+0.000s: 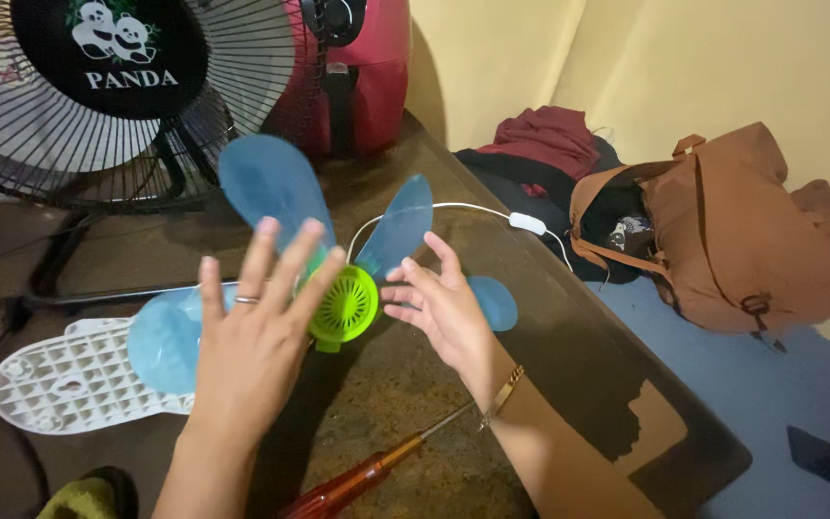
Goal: The person removes the blades from a small green and white electric fan, then uses a screwdriver to loosen and remove screws from the fan's stand and body. The fan is partially disassembled by the end of the clip.
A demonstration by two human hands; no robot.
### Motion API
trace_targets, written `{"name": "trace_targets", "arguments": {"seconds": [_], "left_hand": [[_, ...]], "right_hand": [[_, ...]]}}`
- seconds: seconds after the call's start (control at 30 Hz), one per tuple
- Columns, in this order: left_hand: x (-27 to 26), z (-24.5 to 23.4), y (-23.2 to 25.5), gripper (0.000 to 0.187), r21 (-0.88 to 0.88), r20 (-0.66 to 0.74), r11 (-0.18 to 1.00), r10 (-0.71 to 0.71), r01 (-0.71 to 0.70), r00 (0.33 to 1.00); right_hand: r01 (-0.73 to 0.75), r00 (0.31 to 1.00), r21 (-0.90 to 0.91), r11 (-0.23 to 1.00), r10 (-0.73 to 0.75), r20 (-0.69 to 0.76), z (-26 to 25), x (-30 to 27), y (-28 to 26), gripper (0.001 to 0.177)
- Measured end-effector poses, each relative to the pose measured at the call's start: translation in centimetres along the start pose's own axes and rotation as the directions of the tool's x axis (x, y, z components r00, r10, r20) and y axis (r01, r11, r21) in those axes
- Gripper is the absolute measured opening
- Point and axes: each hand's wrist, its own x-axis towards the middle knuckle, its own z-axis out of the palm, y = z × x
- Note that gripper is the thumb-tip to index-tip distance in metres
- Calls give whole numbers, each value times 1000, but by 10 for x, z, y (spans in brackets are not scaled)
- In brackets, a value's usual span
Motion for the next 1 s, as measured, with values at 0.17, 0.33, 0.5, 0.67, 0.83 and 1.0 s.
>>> {"name": "trace_targets", "arguments": {"seconds": [0.17, 0.33, 0.5, 0.67, 0.83, 1.0], "left_hand": [[0, 0, 3, 74, -51, 77, 978, -196, 200, 978], [2, -3, 6, 99, 31, 82, 981, -195, 193, 977], [3, -10, 12, 144, -63, 200, 976, -190, 206, 961], [8, 6, 27, 146, -90, 269, 872, -443, 481, 855], [2, 9, 17, 121, -288, 20, 878, -395, 384, 918], [8, -12, 12, 105, -236, 121, 913, -311, 332, 943]], "right_hand": [[47, 992, 236, 971, -74, 105, -8, 5, 1, 44], [50, 967, 227, 973, -105, 233, -15, 4, 2, 17], [28, 964, 184, 983, -75, 255, -16, 2, 1, 12], [15, 963, 167, 986, -59, 263, -14, 2, -4, 11], [516, 855, -214, 829, -511, 84, 0, -12, -21, 56], [427, 484, -800, -422, -641, 596, 13, -40, -50, 89]]}}
